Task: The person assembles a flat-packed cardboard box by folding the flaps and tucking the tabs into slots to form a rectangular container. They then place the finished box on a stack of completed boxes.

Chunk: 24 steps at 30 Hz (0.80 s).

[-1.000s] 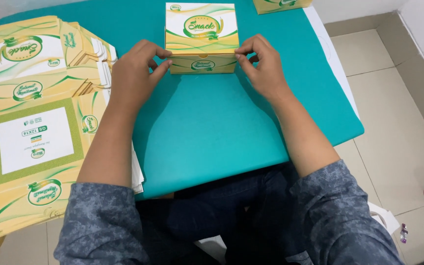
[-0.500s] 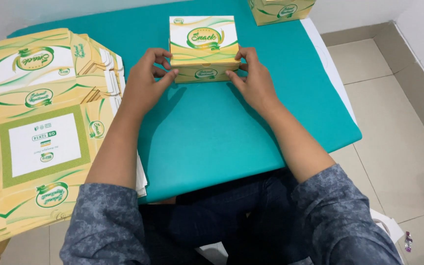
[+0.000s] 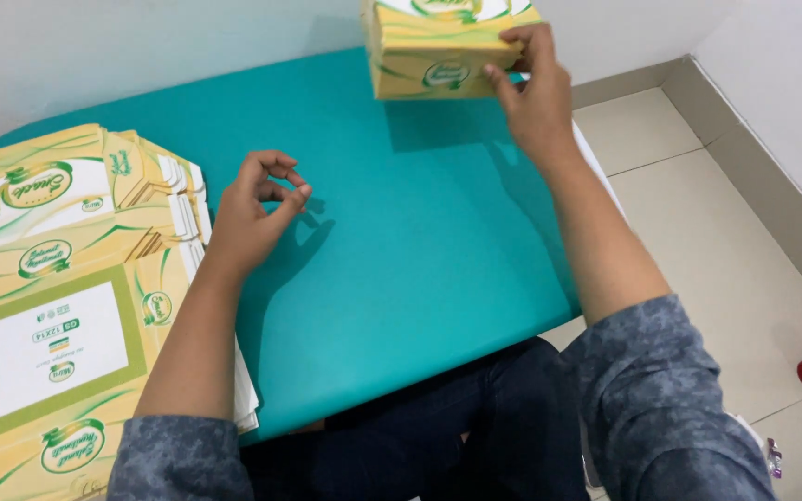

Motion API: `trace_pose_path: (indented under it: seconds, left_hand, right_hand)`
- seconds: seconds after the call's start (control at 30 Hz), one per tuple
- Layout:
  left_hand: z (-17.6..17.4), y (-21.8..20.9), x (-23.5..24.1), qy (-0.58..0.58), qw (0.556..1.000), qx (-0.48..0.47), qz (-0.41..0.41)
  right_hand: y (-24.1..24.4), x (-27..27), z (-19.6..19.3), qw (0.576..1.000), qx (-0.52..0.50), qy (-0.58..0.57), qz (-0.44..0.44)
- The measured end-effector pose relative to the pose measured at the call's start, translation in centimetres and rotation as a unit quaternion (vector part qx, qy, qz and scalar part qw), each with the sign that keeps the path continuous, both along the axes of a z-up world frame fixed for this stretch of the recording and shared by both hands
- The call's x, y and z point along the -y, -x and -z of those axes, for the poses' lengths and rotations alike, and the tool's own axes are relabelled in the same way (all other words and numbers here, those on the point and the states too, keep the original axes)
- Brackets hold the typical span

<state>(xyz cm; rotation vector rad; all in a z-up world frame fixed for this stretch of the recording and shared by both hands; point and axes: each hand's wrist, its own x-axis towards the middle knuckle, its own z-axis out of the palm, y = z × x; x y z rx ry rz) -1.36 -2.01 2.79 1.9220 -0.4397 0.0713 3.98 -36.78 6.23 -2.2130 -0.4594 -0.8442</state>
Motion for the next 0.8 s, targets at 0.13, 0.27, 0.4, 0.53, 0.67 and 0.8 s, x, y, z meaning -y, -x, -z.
trace_pose_path:
  seconds: [0.13, 0.27, 0.4, 0.53, 0.67, 0.8]
  left_hand:
    - [-0.5, 0.0, 0.5, -0.009, 1.000, -0.016, 0.003]
    - [-0.2, -0.6, 0.4, -0.030, 0.999, -0.030, -0.019]
    - [-0.1, -0.9, 0.4, -0.049, 0.997, -0.042, -0.036]
    - [-0.1, -1.1, 0.4, -0.050, 0.997, -0.051, -0.032]
    - [0.1, -1.2, 0.5, -0.046, 0.998, -0.044, -0.021]
    - [-0.5, -0.7, 0.6, -0.084, 0.995, -0.045, -0.020]
  right_hand:
    - [-5.5, 6.0, -1.0, 0.998, -0.003, 0.053, 0.031]
    - [-9.9, 8.9, -0.5, 0.997, -0.044, 0.056, 0.024]
    - [-11.6, 8.6, -0.5, 0.998, -0.058, 0.020, 0.035]
    - [-12.4, 10.1, 0.4, 0.997, -0.034, 0.015, 0.063]
    - [-12.6, 10.2, 0.9, 0.997, -0.012, 0.026, 0.066]
    - [-10.5, 7.3, 1.3, 0.980, 0.102, 0.014, 0.173]
